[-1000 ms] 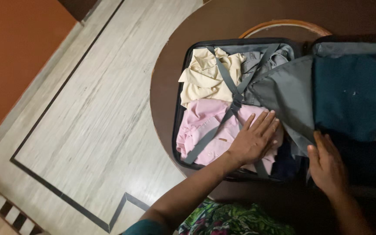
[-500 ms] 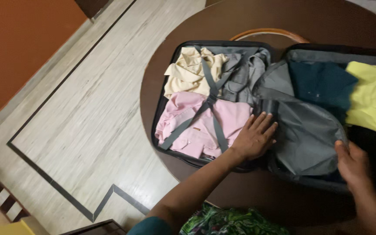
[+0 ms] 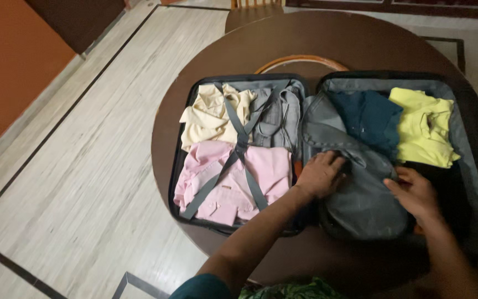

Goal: The person folds and places multiple clothing items into an open suitcase on a round table, then closes and zips the suitcase. The person handles shirts and other garments one at a time, arranging them inside the suitcase before securing it.

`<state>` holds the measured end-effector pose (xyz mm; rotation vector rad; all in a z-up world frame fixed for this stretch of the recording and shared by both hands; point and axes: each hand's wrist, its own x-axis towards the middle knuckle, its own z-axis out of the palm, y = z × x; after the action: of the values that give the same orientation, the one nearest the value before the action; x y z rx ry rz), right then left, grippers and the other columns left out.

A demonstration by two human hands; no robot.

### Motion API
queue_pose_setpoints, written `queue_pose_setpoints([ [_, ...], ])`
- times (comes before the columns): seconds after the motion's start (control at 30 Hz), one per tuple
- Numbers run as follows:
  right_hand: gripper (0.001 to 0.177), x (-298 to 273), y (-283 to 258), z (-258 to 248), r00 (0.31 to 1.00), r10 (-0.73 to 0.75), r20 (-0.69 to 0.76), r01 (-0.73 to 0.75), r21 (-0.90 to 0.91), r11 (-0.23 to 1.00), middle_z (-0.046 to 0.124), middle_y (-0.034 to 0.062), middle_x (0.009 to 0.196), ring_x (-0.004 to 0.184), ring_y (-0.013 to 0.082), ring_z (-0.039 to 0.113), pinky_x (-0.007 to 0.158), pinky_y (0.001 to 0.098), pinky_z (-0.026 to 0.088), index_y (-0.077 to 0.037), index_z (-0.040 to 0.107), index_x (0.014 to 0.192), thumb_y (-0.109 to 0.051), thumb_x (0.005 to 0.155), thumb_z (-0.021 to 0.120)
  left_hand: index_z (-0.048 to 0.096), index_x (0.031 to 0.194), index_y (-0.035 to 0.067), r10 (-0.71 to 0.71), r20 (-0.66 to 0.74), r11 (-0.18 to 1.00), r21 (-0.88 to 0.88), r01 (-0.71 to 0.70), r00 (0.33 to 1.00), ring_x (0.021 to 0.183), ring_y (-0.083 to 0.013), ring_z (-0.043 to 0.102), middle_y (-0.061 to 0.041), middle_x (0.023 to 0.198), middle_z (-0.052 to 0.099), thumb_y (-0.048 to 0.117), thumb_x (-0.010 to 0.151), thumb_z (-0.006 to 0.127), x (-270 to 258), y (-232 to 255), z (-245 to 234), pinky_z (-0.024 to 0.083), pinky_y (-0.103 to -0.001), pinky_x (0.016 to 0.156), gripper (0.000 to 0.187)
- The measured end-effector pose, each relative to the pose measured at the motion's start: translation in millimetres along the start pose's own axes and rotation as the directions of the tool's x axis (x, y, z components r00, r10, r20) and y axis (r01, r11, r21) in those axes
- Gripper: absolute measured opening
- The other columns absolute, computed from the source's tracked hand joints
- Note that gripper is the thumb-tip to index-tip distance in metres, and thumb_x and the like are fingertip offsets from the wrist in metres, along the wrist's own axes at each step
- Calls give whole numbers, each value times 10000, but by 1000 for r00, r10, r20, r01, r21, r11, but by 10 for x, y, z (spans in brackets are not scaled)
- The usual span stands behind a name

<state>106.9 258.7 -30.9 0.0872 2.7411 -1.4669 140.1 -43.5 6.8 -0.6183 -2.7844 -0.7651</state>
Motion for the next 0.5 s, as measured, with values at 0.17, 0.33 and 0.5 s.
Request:
queue_pose_setpoints([
  [0.17,501,66,-668,304,1000,11,-24,-9,66,998,711,133,1021,861,212,646,748,372,523,4,641,1322,-256,920,790,247,1609,58,-158,-196,968,-223,113,968,1286,-436,531,-240,1395,515,247,918,679,87,-52,-367,466,-461,1079,836],
  [0.33,329,-13,-1551,283,937,-337,-87,338,-7,941,535,85,725,708,130,476,662,348,430,30,654,937,-257,1078,728,161,1660,62,-60,-412,960,-275,-61,909,1438,-458,441,-279,1583,409,68,861,638,257,11,-769,401,-453,1199,931],
  [0.5,174,-136,-2173,-113,947,-243,-210,285,201,937,612,-65,836,745,73,545,674,284,470,-118,632,926,-231,1058,641,255,1630,68,40,-438,941,-286,-181,898,1505,-428,408,-253,1617,386,141,980,590,541,242,-948,345,-472,1246,735],
])
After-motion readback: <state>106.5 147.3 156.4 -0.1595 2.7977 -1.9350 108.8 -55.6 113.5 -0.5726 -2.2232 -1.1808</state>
